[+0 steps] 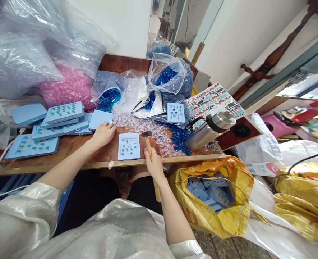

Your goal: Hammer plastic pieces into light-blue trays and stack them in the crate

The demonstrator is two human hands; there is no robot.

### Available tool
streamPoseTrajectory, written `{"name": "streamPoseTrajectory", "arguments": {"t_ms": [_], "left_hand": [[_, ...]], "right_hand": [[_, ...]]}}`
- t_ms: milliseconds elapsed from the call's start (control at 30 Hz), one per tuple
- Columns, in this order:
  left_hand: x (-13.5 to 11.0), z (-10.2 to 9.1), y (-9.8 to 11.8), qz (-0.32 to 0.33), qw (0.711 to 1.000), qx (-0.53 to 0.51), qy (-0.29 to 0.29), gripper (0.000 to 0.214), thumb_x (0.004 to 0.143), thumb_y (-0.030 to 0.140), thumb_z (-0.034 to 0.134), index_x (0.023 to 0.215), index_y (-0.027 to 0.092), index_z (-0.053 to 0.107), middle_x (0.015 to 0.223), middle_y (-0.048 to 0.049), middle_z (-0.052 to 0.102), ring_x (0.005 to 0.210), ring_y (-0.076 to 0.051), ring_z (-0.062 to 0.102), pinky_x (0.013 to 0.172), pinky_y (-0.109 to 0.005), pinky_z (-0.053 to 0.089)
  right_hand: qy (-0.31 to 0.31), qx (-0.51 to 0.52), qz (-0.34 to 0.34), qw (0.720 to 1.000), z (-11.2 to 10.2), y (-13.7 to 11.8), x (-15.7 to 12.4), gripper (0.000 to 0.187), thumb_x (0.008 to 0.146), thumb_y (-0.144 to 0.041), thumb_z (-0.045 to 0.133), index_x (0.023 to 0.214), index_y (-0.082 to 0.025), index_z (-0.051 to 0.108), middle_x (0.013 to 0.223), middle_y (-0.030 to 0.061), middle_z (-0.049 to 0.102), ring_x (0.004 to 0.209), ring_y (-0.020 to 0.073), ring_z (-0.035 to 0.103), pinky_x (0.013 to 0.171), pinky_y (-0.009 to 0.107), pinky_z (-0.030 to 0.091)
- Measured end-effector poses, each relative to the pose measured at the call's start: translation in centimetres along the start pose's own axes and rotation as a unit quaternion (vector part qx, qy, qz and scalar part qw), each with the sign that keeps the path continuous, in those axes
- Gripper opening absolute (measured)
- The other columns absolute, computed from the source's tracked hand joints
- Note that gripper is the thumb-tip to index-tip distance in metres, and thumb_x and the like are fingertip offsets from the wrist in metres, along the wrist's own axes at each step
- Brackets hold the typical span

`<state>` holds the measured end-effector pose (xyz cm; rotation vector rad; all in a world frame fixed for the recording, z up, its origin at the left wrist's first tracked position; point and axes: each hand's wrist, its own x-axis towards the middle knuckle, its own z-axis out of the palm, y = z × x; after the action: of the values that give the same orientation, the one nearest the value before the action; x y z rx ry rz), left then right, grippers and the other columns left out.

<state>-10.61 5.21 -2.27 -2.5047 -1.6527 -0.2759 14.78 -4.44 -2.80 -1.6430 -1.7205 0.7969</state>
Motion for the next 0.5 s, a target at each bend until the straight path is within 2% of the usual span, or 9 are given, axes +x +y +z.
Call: {"name": "streamPoseTrajectory", "arguments": {"t_ms": [100, 200, 267, 367, 500], "left_hand": [[-0.5, 0.0, 0.0, -0.002, 1.0, 0.012, -0.001, 0.022, 0.082, 0.012, 0.036, 0.085, 0.013, 0.058, 0.087, -0.0181, 0.06, 0.092, -0.032, 0.048, 0.072, -0.043, 0.037], [-0.9, -0.6, 0.6, -0.021, 1.0, -0.006, -0.001, 0.019, 0.08, 0.013, 0.039, 0.088, 0.012, 0.057, 0.086, -0.0172, 0.06, 0.091, -0.031, 0.049, 0.075, -0.043, 0.038], [-1.4, -1.3, 1.4, -0.024, 0.997, -0.069, 0.004, 0.017, 0.08, 0.017, 0.044, 0.092, 0.013, 0.055, 0.087, -0.0135, 0.061, 0.09, -0.028, 0.05, 0.076, -0.04, 0.039], [-2.8, -2.3, 2.9, 0.007, 0.982, -0.191, -0.004, 0.016, 0.079, 0.022, 0.049, 0.094, 0.017, 0.052, 0.091, -0.0071, 0.061, 0.087, -0.022, 0.052, 0.077, -0.034, 0.042], [-4.2, -2.7, 4.4, 0.018, 0.967, -0.25, -0.051, 0.016, 0.077, 0.02, 0.051, 0.093, 0.017, 0.049, 0.09, -0.0051, 0.061, 0.086, -0.02, 0.056, 0.075, -0.031, 0.044]], "right_hand": [[0.003, 0.0, 0.008, 1.0, 0.0, 0.0, -0.1, 0.034, 0.088, -0.042, 0.035, 0.104, -0.02, 0.055, 0.076, 0.0029, 0.065, 0.072, 0.0188, 0.06, 0.068, 0.028, 0.042], [0.007, 0.002, 0.006, 1.0, 0.0, 0.0, -0.1, 0.034, 0.087, -0.042, 0.036, 0.103, -0.019, 0.056, 0.083, 0.0043, 0.066, 0.078, 0.0188, 0.061, 0.071, 0.028, 0.042], [0.008, 0.003, 0.005, 1.0, 0.0, 0.1, 0.0, 0.034, 0.087, -0.041, 0.036, 0.103, -0.019, 0.056, 0.089, 0.0058, 0.066, 0.081, 0.019, 0.061, 0.072, 0.028, 0.042], [0.007, 0.002, 0.005, 1.0, 0.0, 0.2, 0.1, 0.035, 0.087, -0.042, 0.036, 0.103, -0.018, 0.056, 0.092, 0.0067, 0.066, 0.083, 0.0193, 0.061, 0.073, 0.029, 0.042], [0.005, 0.0, -0.007, 1.0, 0.0, 0.0, 0.0, 0.035, 0.088, -0.041, 0.036, 0.105, -0.018, 0.056, 0.092, 0.006, 0.066, 0.083, 0.0189, 0.061, 0.074, 0.029, 0.043]]}}
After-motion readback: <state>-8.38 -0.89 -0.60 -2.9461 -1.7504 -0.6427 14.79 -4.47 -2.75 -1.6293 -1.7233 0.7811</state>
